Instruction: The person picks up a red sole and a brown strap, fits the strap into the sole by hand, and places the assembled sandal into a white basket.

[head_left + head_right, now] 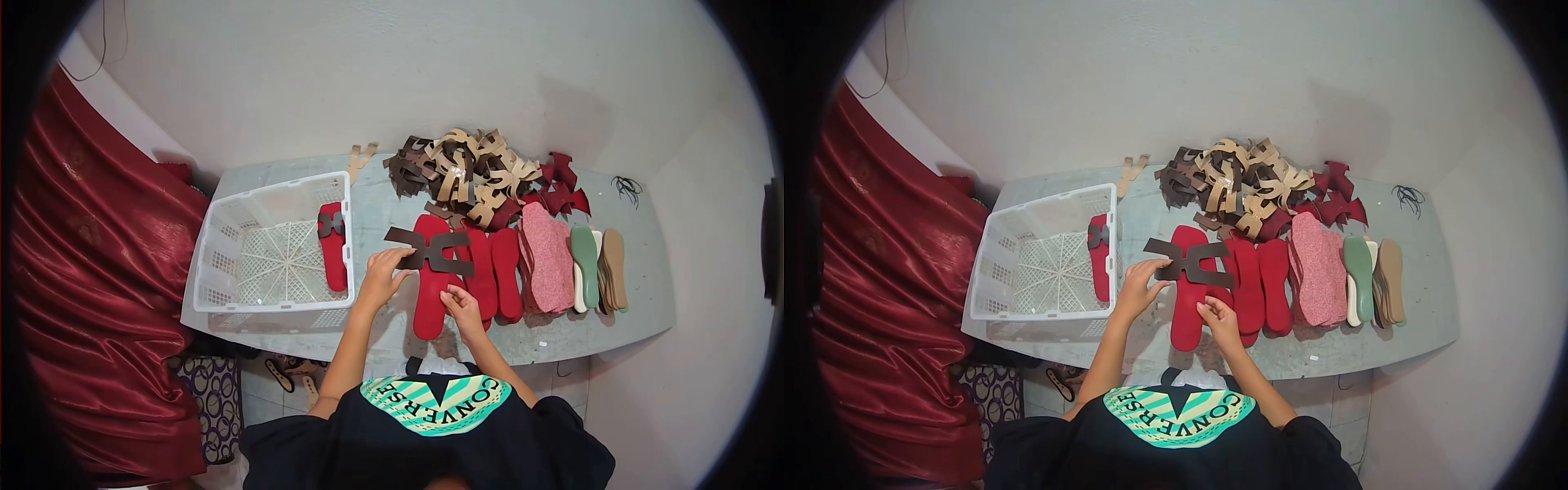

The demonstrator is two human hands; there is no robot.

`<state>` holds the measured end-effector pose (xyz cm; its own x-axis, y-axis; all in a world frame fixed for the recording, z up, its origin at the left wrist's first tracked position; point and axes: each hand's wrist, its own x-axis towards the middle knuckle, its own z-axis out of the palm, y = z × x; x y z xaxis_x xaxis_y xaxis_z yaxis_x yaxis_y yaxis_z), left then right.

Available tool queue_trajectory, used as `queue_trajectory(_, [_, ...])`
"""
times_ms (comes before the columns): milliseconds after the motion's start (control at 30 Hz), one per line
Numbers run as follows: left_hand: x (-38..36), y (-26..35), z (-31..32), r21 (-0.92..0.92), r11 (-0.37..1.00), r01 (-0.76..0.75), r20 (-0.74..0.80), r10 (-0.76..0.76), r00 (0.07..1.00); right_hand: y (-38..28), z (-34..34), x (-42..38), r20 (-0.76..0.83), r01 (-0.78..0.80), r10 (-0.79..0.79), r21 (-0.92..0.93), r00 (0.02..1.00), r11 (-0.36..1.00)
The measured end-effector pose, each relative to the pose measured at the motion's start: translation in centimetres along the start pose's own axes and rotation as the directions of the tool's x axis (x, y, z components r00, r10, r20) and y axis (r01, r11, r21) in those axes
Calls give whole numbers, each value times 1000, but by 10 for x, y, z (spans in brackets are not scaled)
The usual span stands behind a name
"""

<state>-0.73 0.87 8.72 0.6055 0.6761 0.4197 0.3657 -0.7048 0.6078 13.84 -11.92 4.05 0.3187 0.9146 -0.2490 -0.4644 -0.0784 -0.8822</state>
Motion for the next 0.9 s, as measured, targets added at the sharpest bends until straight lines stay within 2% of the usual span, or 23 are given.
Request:
queue_trajectory(167, [2, 5, -6, 9, 999, -37, 24, 37, 999, 2, 0, 1, -15, -2, 2, -12, 1000, 1000])
queue_trajectory(233, [2, 9, -9, 99, 990, -104, -4, 104, 995, 1, 0, 1, -1, 3, -3, -21, 1000, 1000])
queue_trajectory(433, [4, 13, -12, 134, 974, -182, -19, 186, 982, 1, 3, -1, 5, 12, -12, -8, 1000, 1000])
queue_trajectory(900, [3, 10, -9, 111, 981, -161, 9, 161, 987, 9, 2, 0, 23, -3, 3, -29, 1000, 1000])
